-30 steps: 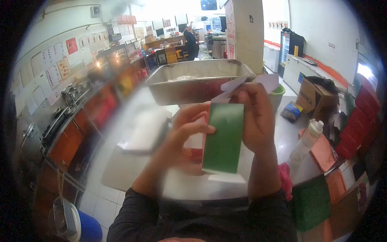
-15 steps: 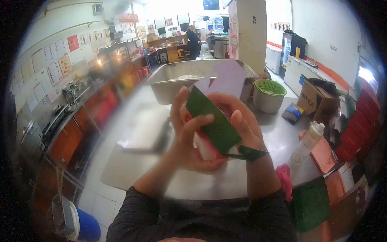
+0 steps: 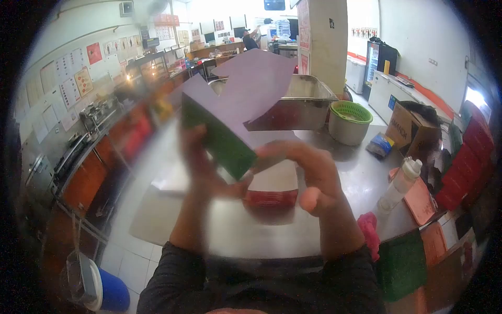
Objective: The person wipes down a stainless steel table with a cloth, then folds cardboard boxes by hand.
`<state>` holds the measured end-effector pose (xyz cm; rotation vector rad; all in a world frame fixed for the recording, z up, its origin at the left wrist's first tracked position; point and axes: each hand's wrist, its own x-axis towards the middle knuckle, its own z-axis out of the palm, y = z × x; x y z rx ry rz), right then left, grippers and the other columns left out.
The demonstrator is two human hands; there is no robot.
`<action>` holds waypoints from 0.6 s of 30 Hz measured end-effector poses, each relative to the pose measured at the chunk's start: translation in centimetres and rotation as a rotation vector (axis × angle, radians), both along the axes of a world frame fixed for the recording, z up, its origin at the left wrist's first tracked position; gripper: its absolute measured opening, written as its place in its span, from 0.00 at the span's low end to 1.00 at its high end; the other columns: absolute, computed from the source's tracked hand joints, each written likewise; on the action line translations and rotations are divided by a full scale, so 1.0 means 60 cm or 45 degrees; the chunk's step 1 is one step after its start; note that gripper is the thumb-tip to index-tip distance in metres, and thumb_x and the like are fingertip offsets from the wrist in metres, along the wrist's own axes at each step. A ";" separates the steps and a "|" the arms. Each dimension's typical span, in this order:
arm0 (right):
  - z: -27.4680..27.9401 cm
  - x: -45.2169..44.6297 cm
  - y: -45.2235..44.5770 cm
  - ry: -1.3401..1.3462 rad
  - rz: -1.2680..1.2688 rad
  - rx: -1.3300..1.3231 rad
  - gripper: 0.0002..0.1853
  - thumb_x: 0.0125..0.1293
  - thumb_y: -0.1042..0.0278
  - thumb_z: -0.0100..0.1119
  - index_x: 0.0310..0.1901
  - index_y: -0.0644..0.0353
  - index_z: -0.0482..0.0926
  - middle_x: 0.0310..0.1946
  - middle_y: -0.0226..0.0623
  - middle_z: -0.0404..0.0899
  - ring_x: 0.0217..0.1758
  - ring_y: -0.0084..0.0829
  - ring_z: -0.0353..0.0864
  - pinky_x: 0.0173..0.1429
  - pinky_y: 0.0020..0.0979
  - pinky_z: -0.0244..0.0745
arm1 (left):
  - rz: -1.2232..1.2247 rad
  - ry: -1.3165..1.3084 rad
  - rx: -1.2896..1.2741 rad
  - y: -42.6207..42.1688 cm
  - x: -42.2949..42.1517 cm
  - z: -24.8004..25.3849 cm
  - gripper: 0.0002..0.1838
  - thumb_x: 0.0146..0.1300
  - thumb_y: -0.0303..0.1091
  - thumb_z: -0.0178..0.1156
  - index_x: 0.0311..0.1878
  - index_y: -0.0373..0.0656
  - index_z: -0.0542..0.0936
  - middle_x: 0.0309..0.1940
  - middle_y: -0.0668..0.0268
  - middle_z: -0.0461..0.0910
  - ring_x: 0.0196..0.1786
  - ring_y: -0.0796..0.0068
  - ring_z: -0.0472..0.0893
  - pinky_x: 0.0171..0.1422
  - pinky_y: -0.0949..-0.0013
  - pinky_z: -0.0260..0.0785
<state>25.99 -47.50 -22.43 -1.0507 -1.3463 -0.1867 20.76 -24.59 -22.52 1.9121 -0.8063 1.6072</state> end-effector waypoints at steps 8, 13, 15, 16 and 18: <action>-0.008 0.008 0.033 0.052 -0.442 -0.096 0.15 0.79 0.59 0.61 0.47 0.65 0.82 0.32 0.34 0.85 0.36 0.20 0.81 0.41 0.24 0.74 | -0.023 -0.020 0.196 -0.016 0.015 -0.035 0.42 0.37 0.50 0.85 0.61 0.55 0.84 0.71 0.41 0.64 0.70 0.36 0.74 0.70 0.45 0.71; -0.009 0.012 0.030 0.223 -0.441 -0.147 0.09 0.79 0.66 0.60 0.47 0.64 0.81 0.29 0.34 0.81 0.31 0.20 0.77 0.37 0.27 0.72 | -0.066 0.066 0.136 -0.032 0.020 -0.022 0.38 0.38 0.47 0.82 0.58 0.54 0.83 0.73 0.43 0.63 0.73 0.34 0.70 0.72 0.40 0.68; -0.012 0.014 0.030 0.166 -0.506 -0.109 0.09 0.79 0.66 0.60 0.46 0.64 0.80 0.28 0.36 0.81 0.30 0.22 0.77 0.37 0.29 0.73 | -0.047 0.105 0.068 -0.044 0.023 -0.021 0.38 0.39 0.45 0.82 0.60 0.55 0.81 0.74 0.44 0.63 0.74 0.33 0.68 0.74 0.39 0.65; -0.013 0.015 0.027 0.115 -0.548 -0.130 0.08 0.78 0.67 0.60 0.46 0.64 0.80 0.28 0.37 0.81 0.30 0.23 0.78 0.37 0.30 0.74 | -0.037 0.102 0.028 -0.050 0.026 -0.023 0.39 0.39 0.44 0.81 0.60 0.56 0.81 0.74 0.45 0.63 0.75 0.33 0.67 0.75 0.38 0.64; -0.011 0.015 0.023 -0.013 -0.595 -0.143 0.08 0.77 0.67 0.61 0.45 0.64 0.80 0.29 0.39 0.81 0.30 0.27 0.81 0.37 0.31 0.75 | -0.033 0.070 0.000 -0.050 0.032 -0.027 0.40 0.39 0.43 0.81 0.62 0.56 0.79 0.74 0.45 0.63 0.75 0.33 0.66 0.75 0.37 0.63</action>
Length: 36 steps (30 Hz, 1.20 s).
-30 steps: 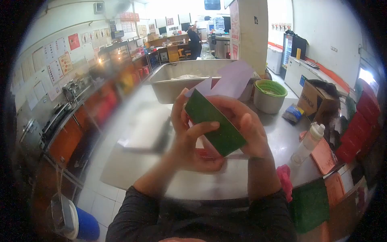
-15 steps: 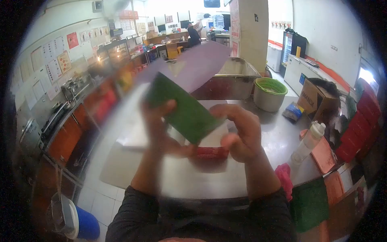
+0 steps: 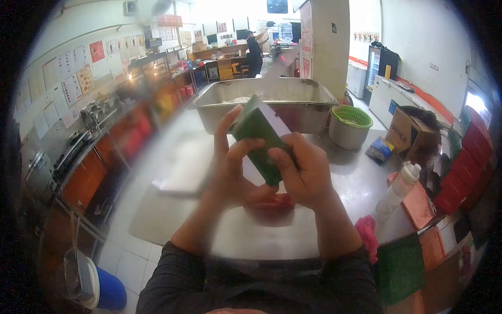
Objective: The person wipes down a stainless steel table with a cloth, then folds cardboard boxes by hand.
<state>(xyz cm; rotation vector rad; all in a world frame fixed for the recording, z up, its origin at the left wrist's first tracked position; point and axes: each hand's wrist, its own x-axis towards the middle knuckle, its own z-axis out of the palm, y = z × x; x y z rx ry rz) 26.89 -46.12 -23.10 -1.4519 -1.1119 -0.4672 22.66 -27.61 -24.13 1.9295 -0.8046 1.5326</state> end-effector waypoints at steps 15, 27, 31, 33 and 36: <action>0.025 0.006 -0.032 -0.150 -0.013 -0.053 0.09 0.71 0.68 0.68 0.45 0.64 0.84 0.34 0.37 0.82 0.37 0.27 0.79 0.44 0.30 0.73 | 0.147 -0.142 0.090 0.016 -0.011 0.013 0.42 0.41 0.41 0.83 0.65 0.58 0.79 0.74 0.44 0.63 0.74 0.30 0.69 0.72 0.38 0.71; 0.021 0.006 -0.036 0.122 0.653 -0.152 0.13 0.74 0.74 0.63 0.58 0.64 0.79 0.49 0.38 0.78 0.58 0.32 0.75 0.65 0.35 0.67 | 0.020 -0.056 0.093 0.021 -0.033 0.022 0.38 0.37 0.34 0.82 0.59 0.57 0.81 0.75 0.45 0.60 0.76 0.31 0.66 0.74 0.40 0.69; 0.017 0.009 -0.037 0.143 0.729 -0.157 0.14 0.74 0.76 0.61 0.59 0.65 0.78 0.52 0.38 0.75 0.59 0.31 0.73 0.66 0.35 0.66 | 0.036 -0.029 0.120 0.019 -0.031 0.019 0.36 0.38 0.33 0.82 0.57 0.56 0.83 0.75 0.47 0.61 0.77 0.31 0.65 0.76 0.40 0.68; 0.013 0.018 -0.039 0.137 0.733 -0.184 0.14 0.74 0.76 0.61 0.59 0.65 0.78 0.52 0.38 0.75 0.58 0.31 0.73 0.65 0.35 0.65 | 0.067 -0.034 0.147 0.020 -0.036 0.023 0.35 0.39 0.33 0.82 0.57 0.55 0.83 0.74 0.48 0.61 0.77 0.32 0.65 0.77 0.40 0.67; 0.013 0.027 -0.037 0.113 0.741 -0.234 0.13 0.73 0.77 0.61 0.57 0.64 0.78 0.52 0.38 0.75 0.55 0.31 0.72 0.63 0.35 0.66 | 0.080 -0.044 0.152 0.019 -0.039 0.027 0.35 0.40 0.33 0.82 0.58 0.54 0.83 0.74 0.49 0.61 0.77 0.32 0.65 0.77 0.40 0.67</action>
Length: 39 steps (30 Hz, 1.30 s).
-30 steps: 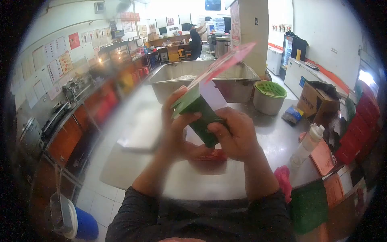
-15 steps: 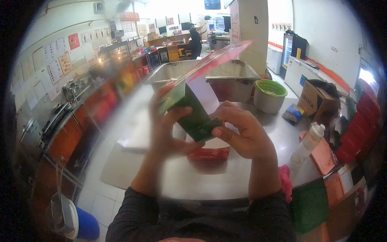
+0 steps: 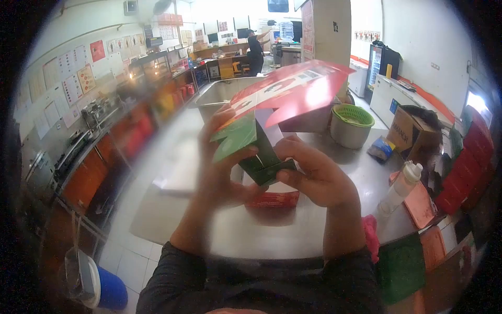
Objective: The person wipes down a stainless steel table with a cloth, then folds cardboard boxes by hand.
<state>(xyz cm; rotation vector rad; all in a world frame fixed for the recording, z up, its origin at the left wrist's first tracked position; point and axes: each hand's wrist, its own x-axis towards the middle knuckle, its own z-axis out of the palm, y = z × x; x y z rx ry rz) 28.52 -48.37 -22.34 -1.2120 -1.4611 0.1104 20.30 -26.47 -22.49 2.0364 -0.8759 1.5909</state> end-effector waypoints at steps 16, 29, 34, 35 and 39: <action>0.005 -0.030 0.034 -0.380 -0.789 0.476 0.12 0.67 0.60 0.66 0.41 0.62 0.84 0.36 0.37 0.80 0.44 0.37 0.77 0.51 0.38 0.71 | 0.115 0.129 -0.304 0.011 0.021 -0.052 0.31 0.50 0.34 0.77 0.60 0.45 0.80 0.74 0.53 0.54 0.81 0.37 0.57 0.80 0.44 0.63; 0.009 -0.019 0.040 -0.730 -0.859 0.490 0.10 0.54 0.73 0.75 0.38 0.58 0.84 0.36 0.35 0.78 0.41 0.36 0.78 0.48 0.38 0.71 | -0.034 -0.320 -0.088 0.025 0.052 -0.052 0.29 0.55 0.37 0.76 0.61 0.46 0.78 0.74 0.54 0.54 0.81 0.39 0.56 0.81 0.43 0.62; 0.000 -0.021 0.051 -0.350 -0.871 0.478 0.08 0.58 0.76 0.72 0.34 0.60 0.79 0.33 0.35 0.77 0.39 0.37 0.77 0.46 0.35 0.70 | -0.036 -0.315 -0.166 0.025 0.056 -0.048 0.29 0.58 0.38 0.75 0.62 0.47 0.77 0.74 0.54 0.54 0.82 0.39 0.56 0.81 0.43 0.62; -0.002 -0.023 0.052 -0.292 -0.851 0.478 0.08 0.59 0.77 0.72 0.34 0.60 0.79 0.33 0.36 0.76 0.38 0.36 0.77 0.46 0.34 0.70 | -0.038 -0.323 -0.165 0.026 0.058 -0.047 0.29 0.58 0.38 0.75 0.62 0.47 0.77 0.74 0.55 0.54 0.82 0.39 0.56 0.81 0.43 0.62; -0.006 -0.029 0.057 -0.304 -0.902 0.511 0.07 0.61 0.79 0.70 0.34 0.61 0.79 0.32 0.36 0.74 0.37 0.34 0.76 0.45 0.31 0.69 | -0.042 -0.362 -0.148 0.028 0.064 -0.046 0.28 0.60 0.39 0.75 0.62 0.47 0.76 0.74 0.55 0.54 0.82 0.40 0.55 0.81 0.43 0.62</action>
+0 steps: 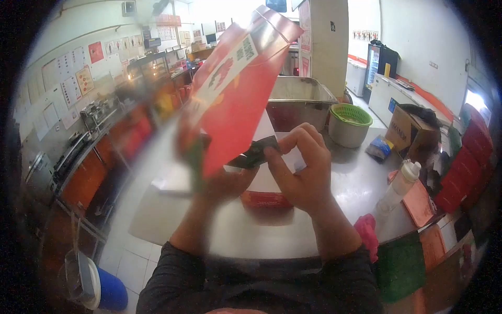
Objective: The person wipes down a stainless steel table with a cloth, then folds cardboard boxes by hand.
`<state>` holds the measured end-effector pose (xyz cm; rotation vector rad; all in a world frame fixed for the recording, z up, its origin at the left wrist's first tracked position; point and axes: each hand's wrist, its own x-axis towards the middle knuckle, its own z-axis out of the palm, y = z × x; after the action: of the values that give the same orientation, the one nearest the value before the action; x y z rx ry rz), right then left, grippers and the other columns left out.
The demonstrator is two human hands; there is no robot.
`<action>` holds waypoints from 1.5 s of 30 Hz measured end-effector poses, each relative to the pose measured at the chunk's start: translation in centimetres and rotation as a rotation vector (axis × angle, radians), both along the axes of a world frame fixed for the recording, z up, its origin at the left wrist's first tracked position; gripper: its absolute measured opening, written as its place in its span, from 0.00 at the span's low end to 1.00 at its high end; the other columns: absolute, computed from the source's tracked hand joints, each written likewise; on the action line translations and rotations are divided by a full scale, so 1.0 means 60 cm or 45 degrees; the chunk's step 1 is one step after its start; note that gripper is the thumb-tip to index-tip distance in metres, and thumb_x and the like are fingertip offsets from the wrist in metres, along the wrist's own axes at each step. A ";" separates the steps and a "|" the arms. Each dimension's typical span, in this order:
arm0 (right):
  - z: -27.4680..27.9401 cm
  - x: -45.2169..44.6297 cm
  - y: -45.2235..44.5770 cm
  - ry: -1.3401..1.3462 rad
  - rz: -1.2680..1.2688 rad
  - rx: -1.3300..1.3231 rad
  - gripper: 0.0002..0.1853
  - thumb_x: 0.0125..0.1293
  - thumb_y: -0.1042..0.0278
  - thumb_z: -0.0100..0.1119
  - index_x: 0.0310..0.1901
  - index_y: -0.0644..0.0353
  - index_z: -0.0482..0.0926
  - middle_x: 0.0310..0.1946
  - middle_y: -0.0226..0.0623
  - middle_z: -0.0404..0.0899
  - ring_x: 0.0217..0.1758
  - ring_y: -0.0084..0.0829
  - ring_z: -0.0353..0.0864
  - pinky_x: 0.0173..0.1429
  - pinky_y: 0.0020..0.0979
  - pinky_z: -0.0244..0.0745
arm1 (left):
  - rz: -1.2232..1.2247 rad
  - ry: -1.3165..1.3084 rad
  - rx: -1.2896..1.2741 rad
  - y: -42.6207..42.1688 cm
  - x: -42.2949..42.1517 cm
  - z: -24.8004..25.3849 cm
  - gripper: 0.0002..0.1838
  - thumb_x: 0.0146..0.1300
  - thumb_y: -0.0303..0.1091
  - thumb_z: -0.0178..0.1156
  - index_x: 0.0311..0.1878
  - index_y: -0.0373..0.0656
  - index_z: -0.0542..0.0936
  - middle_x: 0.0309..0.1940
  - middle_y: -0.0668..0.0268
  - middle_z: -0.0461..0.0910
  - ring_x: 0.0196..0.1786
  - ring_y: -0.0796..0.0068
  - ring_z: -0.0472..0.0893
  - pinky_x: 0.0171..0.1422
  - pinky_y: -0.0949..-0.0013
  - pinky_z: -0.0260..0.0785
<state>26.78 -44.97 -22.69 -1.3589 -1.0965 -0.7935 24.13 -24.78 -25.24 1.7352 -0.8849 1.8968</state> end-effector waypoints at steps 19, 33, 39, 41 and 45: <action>-0.011 0.002 -0.020 0.089 0.580 -0.268 0.12 0.73 0.81 0.57 0.55 0.64 0.84 0.56 0.42 0.83 0.60 0.36 0.81 0.65 0.37 0.74 | -0.099 0.038 0.115 0.018 0.021 0.003 0.24 0.65 0.40 0.72 0.62 0.54 0.76 0.73 0.58 0.55 0.81 0.42 0.57 0.80 0.41 0.62; -0.001 -0.009 -0.030 -0.101 0.149 -0.757 0.22 0.78 0.62 0.59 0.66 0.66 0.70 0.63 0.49 0.73 0.67 0.46 0.73 0.72 0.44 0.67 | -0.086 0.365 0.069 -0.027 -0.016 0.024 0.30 0.48 0.39 0.80 0.59 0.51 0.85 0.75 0.53 0.57 0.79 0.43 0.63 0.78 0.48 0.67; -0.019 -0.008 -0.017 0.190 0.518 -0.384 0.41 0.77 0.50 0.62 0.77 0.66 0.52 0.71 0.54 0.66 0.74 0.51 0.66 0.78 0.47 0.56 | 0.098 0.372 0.257 -0.014 -0.046 0.044 0.34 0.40 0.43 0.81 0.58 0.59 0.87 0.76 0.46 0.63 0.72 0.41 0.75 0.72 0.45 0.74; -0.019 -0.009 -0.010 0.129 0.496 -0.332 0.45 0.77 0.48 0.61 0.79 0.67 0.46 0.71 0.53 0.65 0.73 0.47 0.66 0.78 0.47 0.56 | 0.130 0.365 0.315 -0.014 -0.045 0.043 0.33 0.40 0.45 0.81 0.57 0.61 0.87 0.76 0.46 0.65 0.70 0.41 0.77 0.71 0.46 0.74; -0.013 -0.005 -0.013 0.019 0.358 -0.260 0.46 0.77 0.45 0.60 0.80 0.66 0.46 0.68 0.49 0.66 0.70 0.41 0.67 0.75 0.43 0.59 | 0.113 0.421 0.281 -0.020 -0.047 0.046 0.30 0.42 0.47 0.81 0.54 0.62 0.88 0.75 0.46 0.66 0.72 0.41 0.75 0.72 0.44 0.72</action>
<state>26.48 -45.76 -23.48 -1.3367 -1.3503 -0.4750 21.29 -25.97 -22.50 2.1729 -0.9273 1.5435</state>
